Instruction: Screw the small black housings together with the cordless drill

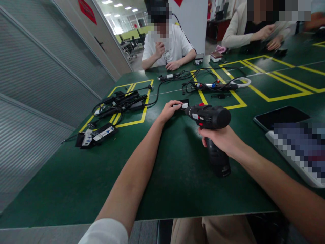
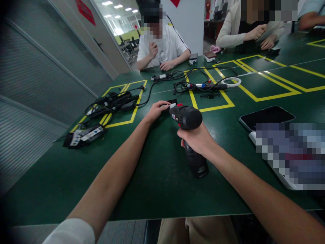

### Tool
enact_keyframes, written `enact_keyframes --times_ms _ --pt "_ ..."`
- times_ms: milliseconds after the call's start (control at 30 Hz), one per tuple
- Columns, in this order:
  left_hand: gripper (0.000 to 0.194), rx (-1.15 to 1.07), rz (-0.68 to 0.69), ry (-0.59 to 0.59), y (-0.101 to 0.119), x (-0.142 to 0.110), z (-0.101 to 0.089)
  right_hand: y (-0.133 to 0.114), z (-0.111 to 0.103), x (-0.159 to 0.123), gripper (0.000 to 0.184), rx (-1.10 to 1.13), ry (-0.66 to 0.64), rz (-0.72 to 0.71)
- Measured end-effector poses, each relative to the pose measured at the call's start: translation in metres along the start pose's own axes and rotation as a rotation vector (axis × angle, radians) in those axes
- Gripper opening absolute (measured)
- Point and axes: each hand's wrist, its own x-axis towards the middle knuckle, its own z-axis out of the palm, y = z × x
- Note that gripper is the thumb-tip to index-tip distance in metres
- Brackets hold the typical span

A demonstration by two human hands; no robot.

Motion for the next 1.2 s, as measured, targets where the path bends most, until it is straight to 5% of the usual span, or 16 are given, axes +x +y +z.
enact_keyframes --times_ms 1200 --pt "0.031 0.092 0.038 -0.019 0.0026 -0.0015 -0.001 0.0006 -0.0001 -0.0006 0.005 -0.033 0.001 0.028"
